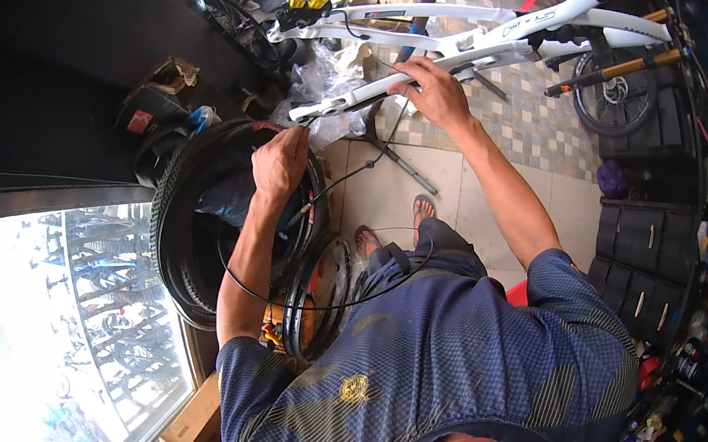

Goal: The person routes a brake cable through the white bicycle frame, threads it through the headset area, and secures it to the frame using a small tool. The person handles the cable and frame throughout the process.

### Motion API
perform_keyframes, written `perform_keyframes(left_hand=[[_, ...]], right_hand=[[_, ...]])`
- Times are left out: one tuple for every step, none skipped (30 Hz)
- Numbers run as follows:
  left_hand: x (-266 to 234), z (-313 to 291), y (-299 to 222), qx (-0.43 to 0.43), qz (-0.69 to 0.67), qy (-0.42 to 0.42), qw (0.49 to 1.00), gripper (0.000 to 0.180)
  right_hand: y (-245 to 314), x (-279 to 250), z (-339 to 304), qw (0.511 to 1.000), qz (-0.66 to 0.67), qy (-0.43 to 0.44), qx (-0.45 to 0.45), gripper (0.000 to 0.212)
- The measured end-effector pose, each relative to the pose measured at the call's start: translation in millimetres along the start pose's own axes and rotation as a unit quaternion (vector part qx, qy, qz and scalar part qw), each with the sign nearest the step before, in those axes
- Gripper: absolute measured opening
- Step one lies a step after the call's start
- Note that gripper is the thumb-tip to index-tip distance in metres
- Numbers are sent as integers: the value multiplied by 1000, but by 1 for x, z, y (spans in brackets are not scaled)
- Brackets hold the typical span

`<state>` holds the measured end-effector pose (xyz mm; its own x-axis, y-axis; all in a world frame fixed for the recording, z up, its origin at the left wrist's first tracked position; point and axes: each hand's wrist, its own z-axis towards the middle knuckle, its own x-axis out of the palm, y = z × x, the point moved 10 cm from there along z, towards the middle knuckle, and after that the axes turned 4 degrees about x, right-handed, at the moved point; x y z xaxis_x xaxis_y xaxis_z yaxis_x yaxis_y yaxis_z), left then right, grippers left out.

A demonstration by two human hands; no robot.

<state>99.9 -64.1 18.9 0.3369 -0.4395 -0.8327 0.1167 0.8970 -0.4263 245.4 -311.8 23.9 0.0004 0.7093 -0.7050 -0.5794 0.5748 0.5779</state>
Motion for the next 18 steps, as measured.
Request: perform_keyframes(left_hand=[[6,-1,6,-46,-57,-13,997,22],[12,-3,13,-93,-113,-25,989,23],[17,-5,18,-121,-161,-35,979,27],[22,-6,24,-137,-208,-54,967,28],[27,-7,30,-153,-253,-73,952,29],[32,-10,37,-169,-298,-93,935,30],[37,-8,38,-214,-349,-79,909,33],[48,-9,42,-257,-433,-79,860,31],[59,-10,43,-297,-511,-79,803,28],[69,-11,42,-332,-583,-77,737,26],[73,-11,42,-360,-619,-75,693,26],[77,-11,43,-387,-653,-73,647,25],[78,-13,41,-415,-684,-70,596,25],[77,-14,38,-448,-708,-58,543,23],[77,-16,36,-449,-741,-39,497,22],[72,-21,35,-451,-771,-18,450,21],[68,-21,32,-443,-796,0,413,20],[68,-22,34,-447,-791,2,417,20]], right_hand=[[-1,1,0,1000,-1,-3,2,46],[-2,1,0,1000,1,-7,2,45],[-2,2,0,1000,3,-11,2,45],[1,2,2,1000,7,-12,-1,45],[1,3,4,1000,7,-5,5,45],[2,4,7,1000,6,2,10,45],[1,4,10,1000,3,7,16,45],[1,4,12,1000,-2,1,15,45],[0,4,14,1000,-8,-4,14,45],[0,3,16,1000,-12,-11,13,45],[-1,4,20,1000,-15,-5,13,46],[-3,5,23,1000,-18,1,14,46],[-5,7,24,1000,-21,10,15,46],[-6,6,25,1000,-20,10,18,47],[-7,5,24,1000,-19,9,21,47],[-6,7,22,999,-17,9,26,47],[-6,7,22,999,-22,7,26,47],[-7,7,22,999,-27,6,26,47]])
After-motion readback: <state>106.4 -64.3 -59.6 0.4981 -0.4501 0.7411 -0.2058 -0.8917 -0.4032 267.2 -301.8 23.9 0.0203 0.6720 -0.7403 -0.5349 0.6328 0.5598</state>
